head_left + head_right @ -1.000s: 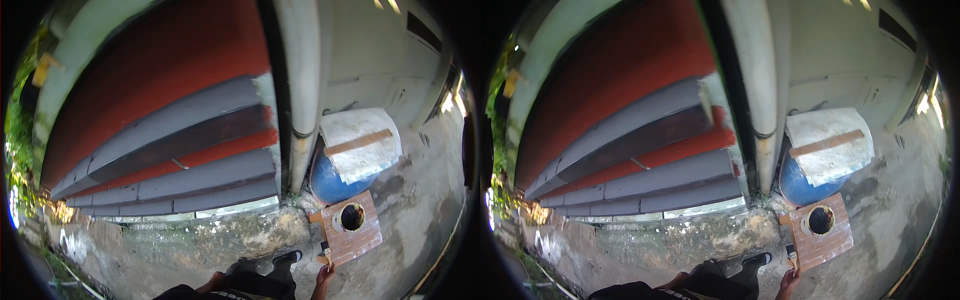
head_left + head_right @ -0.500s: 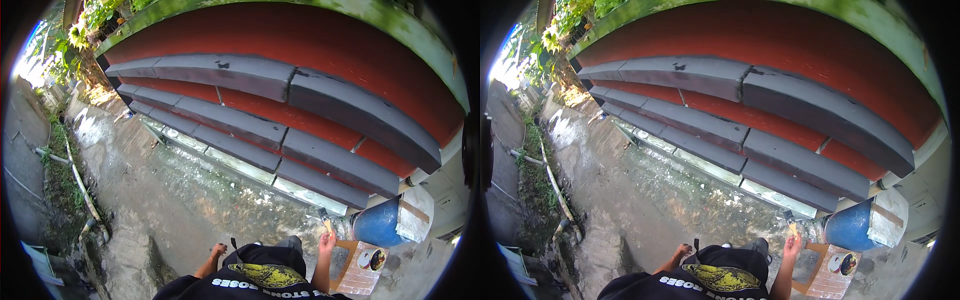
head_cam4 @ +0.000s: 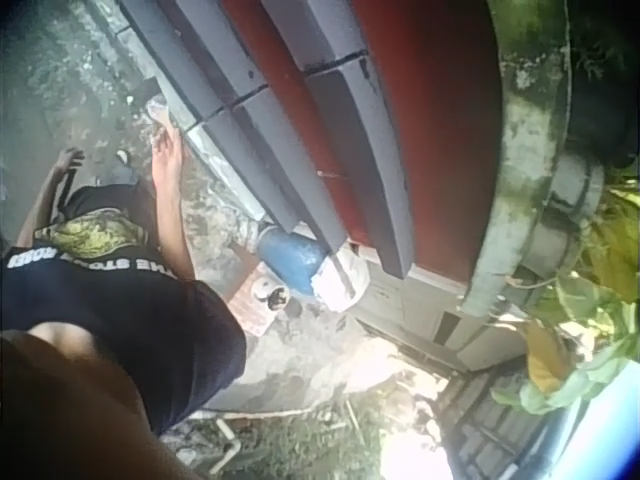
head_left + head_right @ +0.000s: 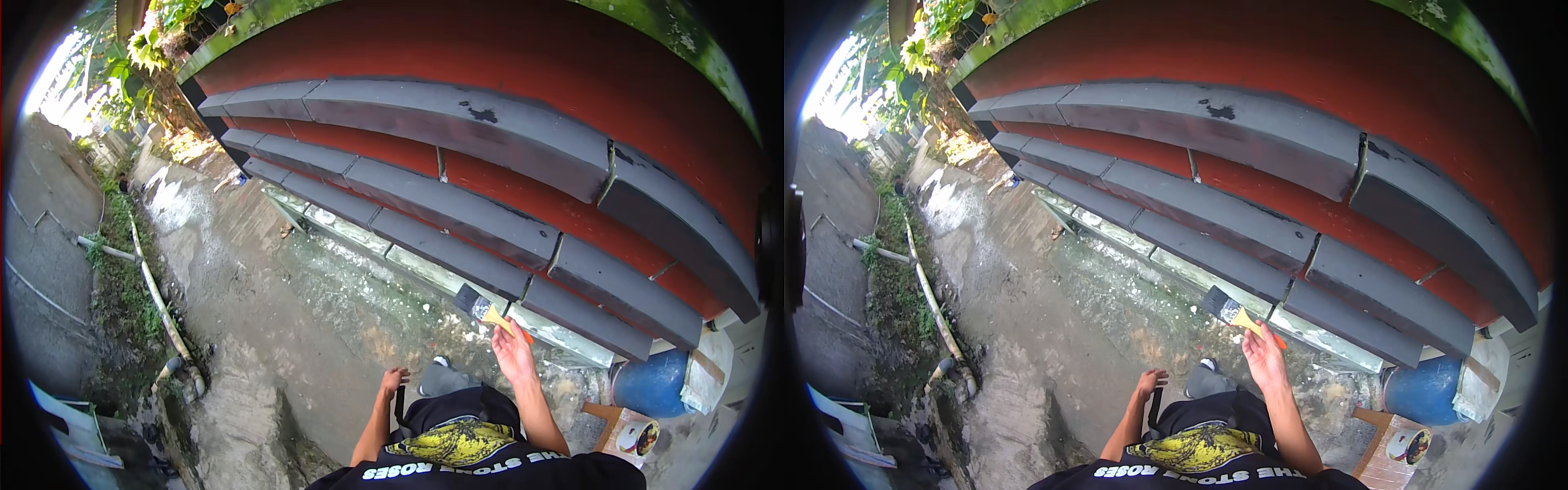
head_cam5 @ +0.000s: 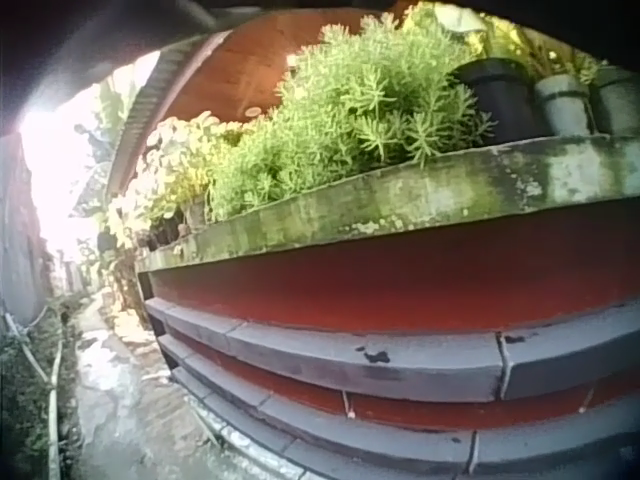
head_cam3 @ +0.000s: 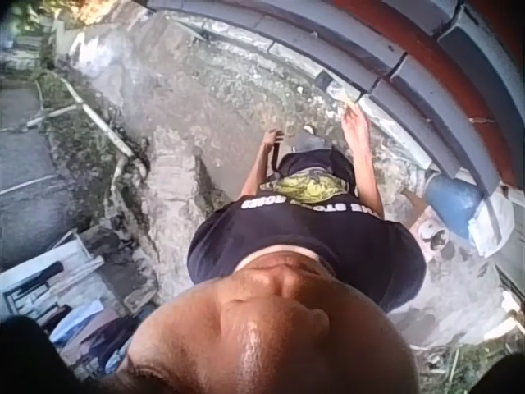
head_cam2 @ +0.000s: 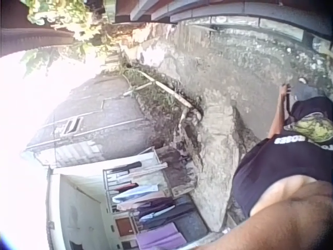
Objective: The person is painting a decorative stone-style wall using a paintbrush and dark paint.
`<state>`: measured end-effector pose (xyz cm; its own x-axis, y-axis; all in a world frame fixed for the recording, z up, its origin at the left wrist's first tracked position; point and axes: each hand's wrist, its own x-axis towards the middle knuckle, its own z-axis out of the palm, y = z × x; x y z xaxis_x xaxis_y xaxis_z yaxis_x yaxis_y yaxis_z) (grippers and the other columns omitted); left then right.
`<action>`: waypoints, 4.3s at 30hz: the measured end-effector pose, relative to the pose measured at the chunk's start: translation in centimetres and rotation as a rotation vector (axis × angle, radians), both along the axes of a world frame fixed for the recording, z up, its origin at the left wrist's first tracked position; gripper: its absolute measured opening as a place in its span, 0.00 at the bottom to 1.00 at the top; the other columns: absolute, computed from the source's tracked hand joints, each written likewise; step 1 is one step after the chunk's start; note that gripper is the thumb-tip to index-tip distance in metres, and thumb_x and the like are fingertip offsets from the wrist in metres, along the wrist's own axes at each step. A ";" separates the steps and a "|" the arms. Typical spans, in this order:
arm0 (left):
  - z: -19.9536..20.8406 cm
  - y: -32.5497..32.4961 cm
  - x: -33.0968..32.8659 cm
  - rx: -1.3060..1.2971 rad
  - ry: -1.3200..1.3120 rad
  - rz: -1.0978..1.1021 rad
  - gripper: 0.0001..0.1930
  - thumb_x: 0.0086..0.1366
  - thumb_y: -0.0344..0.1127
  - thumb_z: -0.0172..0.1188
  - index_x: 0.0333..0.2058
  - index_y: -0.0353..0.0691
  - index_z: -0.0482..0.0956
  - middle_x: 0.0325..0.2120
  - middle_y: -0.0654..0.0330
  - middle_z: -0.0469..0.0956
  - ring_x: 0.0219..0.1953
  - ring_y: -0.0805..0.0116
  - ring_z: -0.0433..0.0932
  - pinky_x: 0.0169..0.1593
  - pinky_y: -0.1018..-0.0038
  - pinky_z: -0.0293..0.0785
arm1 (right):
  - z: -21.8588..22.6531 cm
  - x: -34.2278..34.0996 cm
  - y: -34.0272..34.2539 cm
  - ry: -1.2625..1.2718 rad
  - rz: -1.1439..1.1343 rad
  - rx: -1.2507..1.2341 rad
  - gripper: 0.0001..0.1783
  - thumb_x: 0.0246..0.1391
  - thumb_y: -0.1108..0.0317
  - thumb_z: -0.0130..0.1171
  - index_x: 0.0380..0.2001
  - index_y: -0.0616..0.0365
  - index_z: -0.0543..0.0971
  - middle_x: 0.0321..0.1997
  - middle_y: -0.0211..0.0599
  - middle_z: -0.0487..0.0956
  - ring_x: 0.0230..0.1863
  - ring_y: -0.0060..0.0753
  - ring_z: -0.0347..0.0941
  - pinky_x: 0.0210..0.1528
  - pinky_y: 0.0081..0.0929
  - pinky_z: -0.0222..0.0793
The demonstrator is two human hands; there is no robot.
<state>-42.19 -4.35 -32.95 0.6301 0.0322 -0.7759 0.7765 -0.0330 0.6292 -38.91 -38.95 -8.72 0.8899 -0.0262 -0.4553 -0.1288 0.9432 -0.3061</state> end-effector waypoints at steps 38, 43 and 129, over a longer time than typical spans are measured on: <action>33.5 -1.3 42.3 0.736 -1.356 -1.053 0.30 0.72 0.50 0.53 0.64 0.34 0.67 0.68 0.46 0.60 0.71 0.46 0.56 0.71 0.44 0.45 | 21.0 16.5 12.1 0.377 -1.618 -2.119 0.13 0.49 0.81 0.67 0.41 0.65 0.84 0.39 0.44 0.82 0.40 0.40 0.83 0.40 0.30 0.79; 34.0 -1.2 42.3 0.730 -1.349 -1.080 0.32 0.72 0.50 0.53 0.65 0.32 0.66 0.68 0.45 0.60 0.71 0.46 0.55 0.71 0.43 0.44 | 20.7 15.2 15.1 0.269 -1.558 -2.148 0.13 0.48 0.82 0.67 0.40 0.65 0.84 0.38 0.44 0.82 0.39 0.39 0.83 0.39 0.28 0.79; 33.8 -0.3 42.7 0.657 -1.313 -1.127 0.35 0.70 0.51 0.54 0.68 0.34 0.61 0.71 0.46 0.54 0.74 0.46 0.50 0.71 0.39 0.38 | 24.1 14.8 10.9 0.521 -1.561 -2.203 0.14 0.50 0.81 0.67 0.42 0.63 0.85 0.41 0.44 0.84 0.43 0.38 0.83 0.45 0.29 0.77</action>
